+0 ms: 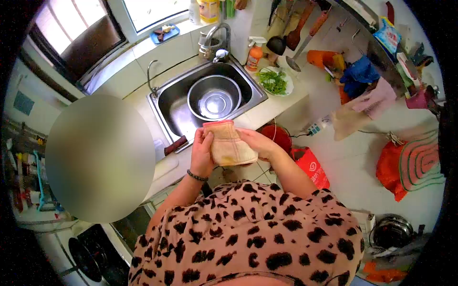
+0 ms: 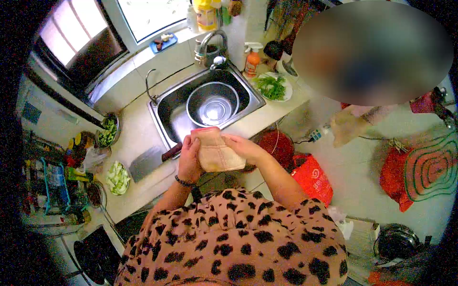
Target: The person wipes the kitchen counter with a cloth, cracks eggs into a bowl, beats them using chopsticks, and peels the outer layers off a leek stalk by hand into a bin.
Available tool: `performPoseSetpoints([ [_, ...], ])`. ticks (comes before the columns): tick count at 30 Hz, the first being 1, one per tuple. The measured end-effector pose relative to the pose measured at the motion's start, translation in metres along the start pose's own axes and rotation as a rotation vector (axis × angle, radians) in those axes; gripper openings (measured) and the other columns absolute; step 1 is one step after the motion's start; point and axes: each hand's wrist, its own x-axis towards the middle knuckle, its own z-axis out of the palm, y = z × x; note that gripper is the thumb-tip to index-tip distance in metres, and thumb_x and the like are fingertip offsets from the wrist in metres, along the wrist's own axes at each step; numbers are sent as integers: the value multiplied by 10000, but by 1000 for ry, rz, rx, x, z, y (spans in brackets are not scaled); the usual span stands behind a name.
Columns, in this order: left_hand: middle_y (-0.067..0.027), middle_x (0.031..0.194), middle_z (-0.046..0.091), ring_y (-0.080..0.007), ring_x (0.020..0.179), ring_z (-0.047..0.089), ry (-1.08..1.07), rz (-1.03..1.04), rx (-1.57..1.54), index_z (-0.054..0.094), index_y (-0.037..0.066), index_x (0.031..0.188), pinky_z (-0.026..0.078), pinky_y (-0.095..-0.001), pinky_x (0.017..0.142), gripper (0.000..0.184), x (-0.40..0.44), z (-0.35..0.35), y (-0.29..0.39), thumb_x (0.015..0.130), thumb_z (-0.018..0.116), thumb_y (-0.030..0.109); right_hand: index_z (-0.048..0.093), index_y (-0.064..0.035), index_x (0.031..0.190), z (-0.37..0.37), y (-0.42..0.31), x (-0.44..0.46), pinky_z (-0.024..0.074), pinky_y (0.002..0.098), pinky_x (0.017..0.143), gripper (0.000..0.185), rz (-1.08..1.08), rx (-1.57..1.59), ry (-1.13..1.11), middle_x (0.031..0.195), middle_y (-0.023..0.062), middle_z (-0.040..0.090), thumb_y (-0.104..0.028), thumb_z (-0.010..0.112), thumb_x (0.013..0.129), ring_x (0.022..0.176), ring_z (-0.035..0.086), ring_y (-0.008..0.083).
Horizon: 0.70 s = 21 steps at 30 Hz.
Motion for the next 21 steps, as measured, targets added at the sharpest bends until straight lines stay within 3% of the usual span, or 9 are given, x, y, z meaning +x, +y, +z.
performPoseSetpoints([
  [3, -61, 1039, 507, -167, 955, 524, -91, -5, 63, 404, 78, 1242, 461, -303, 850, 312, 38, -1, -36, 941, 457, 145, 487, -38, 1231, -32, 11, 7, 506, 299, 785, 446, -14, 40, 57, 1077, 65, 599, -381, 461, 948, 913, 604, 163],
  [5, -60, 986, 512, -158, 915, 522, -69, 100, 925, 405, 65, 1252, 462, -278, 816, 344, 68, -22, -86, 937, 480, 182, 494, -46, 1231, -46, 17, 8, 504, 301, 793, 446, -41, 121, 124, 1081, 61, 600, -383, 480, 939, 917, 602, 164],
  [7, -92, 1025, 509, -158, 893, 539, -167, 14, 755, 324, 62, 1317, 473, -264, 769, 470, 83, -19, -114, 917, 523, 211, 509, -55, 1221, -63, 35, 12, 508, 323, 792, 451, -174, 237, 135, 1076, 63, 605, -379, 542, 909, 917, 605, 171],
  [10, -122, 1040, 584, -176, 945, 573, -106, -512, 677, 173, 123, 1371, 490, -289, 744, 598, 78, 22, -98, 920, 545, 250, 550, -71, 1162, -94, 41, 5, 532, 316, 656, 438, 81, 319, 328, 939, 56, 634, -376, 626, 856, 750, 630, 173],
  [11, -122, 1040, 584, -176, 945, 573, -112, -520, 681, 173, 123, 1371, 490, -289, 744, 598, 82, 21, -103, 920, 545, 250, 575, -81, 1122, -105, 38, -1, 533, 304, 588, 411, 180, 319, 452, 877, 46, 640, -379, 640, 846, 672, 630, 168],
  [14, -130, 1034, 594, -215, 913, 613, -66, -479, 503, 287, 90, 1325, 499, -294, 760, 523, 79, 13, -101, 915, 555, 273, 586, -98, 937, -235, 64, -2, 474, 334, 444, 320, -63, 270, 715, 766, 28, 602, -408, 604, 856, 548, 568, 164],
  [15, -130, 1034, 594, -215, 913, 613, -58, -479, 497, 287, 90, 1325, 499, -294, 760, 523, 79, 5, -96, 915, 555, 273, 529, -67, 1115, -277, 70, -6, 531, 328, 564, 301, -330, 563, 846, 943, 68, 614, -288, 534, 910, 730, 618, 191],
  [17, -118, 1081, 549, -196, 977, 581, -78, -555, 432, 379, 51, 1279, 481, -295, 812, 415, 76, -20, -81, 940, 493, 262, 474, -30, 1183, -374, 59, 3, 514, 419, 728, 492, -94, 482, 1362, 1014, 84, 601, -413, 548, 883, 852, 612, 238],
  [21, -97, 1001, 584, -201, 919, 607, 228, -521, 402, 470, 40, 1182, 493, -293, 773, 323, 45, -54, -53, 941, 495, 254, 419, -55, 1256, -384, -31, 23, 383, 460, 937, 612, -170, 397, 1287, 1150, 106, 533, -454, 603, 830, 1043, 537, 271],
])
